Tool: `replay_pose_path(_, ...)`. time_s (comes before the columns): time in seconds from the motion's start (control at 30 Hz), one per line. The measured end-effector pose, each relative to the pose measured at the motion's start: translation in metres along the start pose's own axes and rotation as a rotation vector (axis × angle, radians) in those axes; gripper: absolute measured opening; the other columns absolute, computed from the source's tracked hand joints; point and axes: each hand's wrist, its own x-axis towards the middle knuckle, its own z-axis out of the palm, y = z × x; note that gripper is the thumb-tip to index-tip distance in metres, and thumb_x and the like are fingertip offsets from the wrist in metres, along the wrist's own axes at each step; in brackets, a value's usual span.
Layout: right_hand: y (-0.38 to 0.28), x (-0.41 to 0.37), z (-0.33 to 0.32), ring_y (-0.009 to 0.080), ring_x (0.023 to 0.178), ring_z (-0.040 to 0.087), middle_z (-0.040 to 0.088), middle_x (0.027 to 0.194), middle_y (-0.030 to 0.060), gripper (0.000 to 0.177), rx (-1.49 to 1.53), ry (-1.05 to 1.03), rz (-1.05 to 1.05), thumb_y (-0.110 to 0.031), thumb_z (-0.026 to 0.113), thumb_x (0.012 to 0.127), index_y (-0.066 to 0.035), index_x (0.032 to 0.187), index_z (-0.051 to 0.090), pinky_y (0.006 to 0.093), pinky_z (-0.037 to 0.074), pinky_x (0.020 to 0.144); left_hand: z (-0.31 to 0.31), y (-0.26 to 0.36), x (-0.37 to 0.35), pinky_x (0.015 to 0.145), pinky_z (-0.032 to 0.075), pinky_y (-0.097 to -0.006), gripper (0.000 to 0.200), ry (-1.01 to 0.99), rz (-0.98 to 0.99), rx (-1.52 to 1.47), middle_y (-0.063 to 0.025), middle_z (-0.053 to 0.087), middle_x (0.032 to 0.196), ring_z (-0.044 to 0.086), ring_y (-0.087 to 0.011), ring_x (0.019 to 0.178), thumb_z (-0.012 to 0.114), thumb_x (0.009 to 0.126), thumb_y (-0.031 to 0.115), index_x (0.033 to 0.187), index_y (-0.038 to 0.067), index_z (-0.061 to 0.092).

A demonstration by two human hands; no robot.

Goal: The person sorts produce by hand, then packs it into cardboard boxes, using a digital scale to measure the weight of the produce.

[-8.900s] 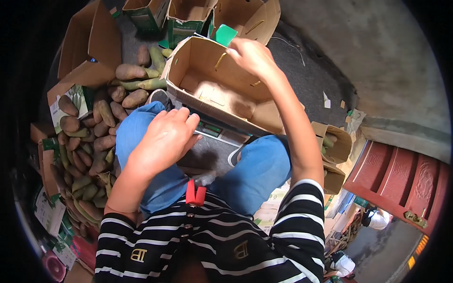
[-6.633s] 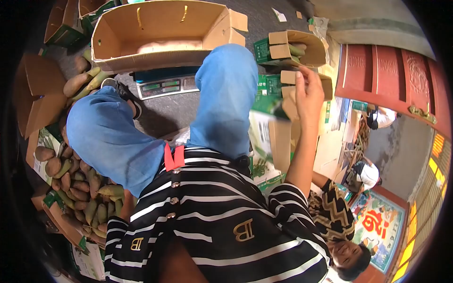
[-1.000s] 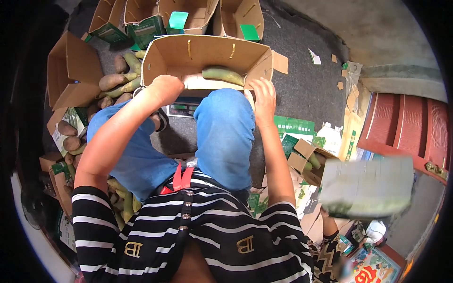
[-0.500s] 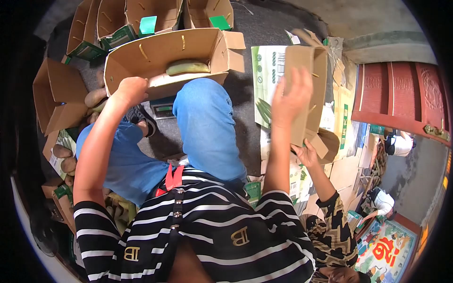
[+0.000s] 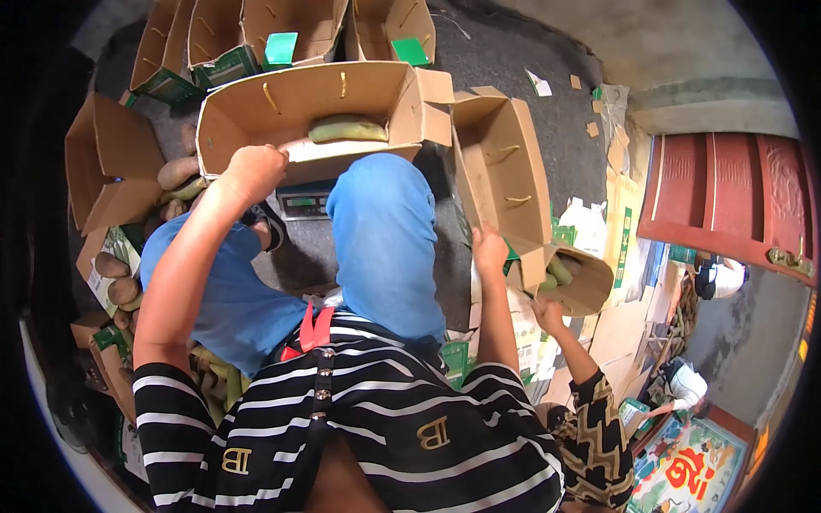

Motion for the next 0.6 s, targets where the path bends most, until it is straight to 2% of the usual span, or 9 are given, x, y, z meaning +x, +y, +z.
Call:
replay_pose_path(0.03,0.003,0.008,-0.006,0.0388,0.081,0.06,0.063,0.086,0.0228,0.037,0.061,0.066,-0.01,-0.034,0.057,0.082,-0.005,0.105,0.061,0.0423,0.048,0.073,0.001,-0.001,0.001,0.067,0.051,-0.0393,0.019,0.004,-0.001,0.006,-0.0161,0.064,0.081,0.064,-0.031,0.078,0.061,0.077,0.019,0.086,0.002,0.062)
replay_pose_path(0.07,0.01,0.021,-0.005,0.0384,0.076,0.06,0.062,0.077,0.0203,0.034,0.151,0.236,-0.029,-0.035,0.059,0.081,-0.004,0.095,0.062,0.0445,0.047,0.067,0.007,-0.003,0.003,0.066,0.052,-0.039,0.017,0.012,0.032,-0.012,-0.0163,0.064,0.081,0.064,-0.0311,0.077,0.06,0.077,0.017,0.087,0.003,0.062)
replay_pose_path(0.2,-0.003,0.085,-0.051,0.0374,0.068,0.06,0.06,0.068,0.021,0.037,0.358,0.322,-0.075,-0.037,0.06,0.08,-0.003,0.094,0.063,0.0422,0.046,0.063,-0.005,0.006,-0.002,0.065,0.052,-0.0379,0.015,0.01,0.011,0.023,-0.0169,0.064,0.083,0.064,-0.0302,0.077,0.054,0.077,0.009,0.087,0.003,0.062)
replay_pose_path(0.33,-0.049,0.172,-0.083,0.0377,0.079,0.061,0.063,0.08,0.021,0.04,0.21,0.39,-0.113,-0.039,0.058,0.079,-0.004,0.098,0.062,0.0445,0.048,0.069,-0.008,0.01,0.0,0.065,0.052,-0.0373,0.017,0.002,0.005,0.004,-0.0167,0.063,0.087,0.065,-0.0298,0.079,0.052,0.077,0.007,0.09,0.003,0.062)
replay_pose_path(0.47,-0.134,0.242,-0.117,0.0366,0.09,0.059,0.063,0.093,0.0196,0.035,0.136,0.373,-0.04,-0.034,0.056,0.081,-0.007,0.102,0.061,0.0451,0.047,0.075,-0.008,0.01,0.003,0.065,0.052,-0.0369,0.02,-0.032,0.016,0.006,-0.0157,0.063,0.088,0.065,-0.029,0.078,0.052,0.077,0.007,0.094,0.004,0.062)
replay_pose_path(0.53,-0.171,0.269,-0.114,0.036,0.094,0.059,0.062,0.098,0.0186,0.032,0.084,0.315,0.046,-0.029,0.053,0.082,-0.009,0.107,0.059,0.0449,0.047,0.077,-0.01,0.011,0.003,0.066,0.052,-0.0367,0.02,-0.04,0.021,0.006,-0.0146,0.063,0.088,0.065,-0.028,0.078,0.052,0.077,0.008,0.094,0.004,0.061)
replay_pose_path(0.6,-0.191,0.295,-0.093,0.0343,0.097,0.058,0.062,0.102,0.0178,0.033,0.093,0.211,-0.013,-0.025,0.051,0.082,-0.01,0.111,0.057,0.0438,0.047,0.08,-0.01,0.011,0.004,0.066,0.052,-0.0366,0.02,-0.048,0.023,0.007,-0.0138,0.064,0.088,0.065,-0.0274,0.078,0.052,0.078,0.009,0.094,0.005,0.061)
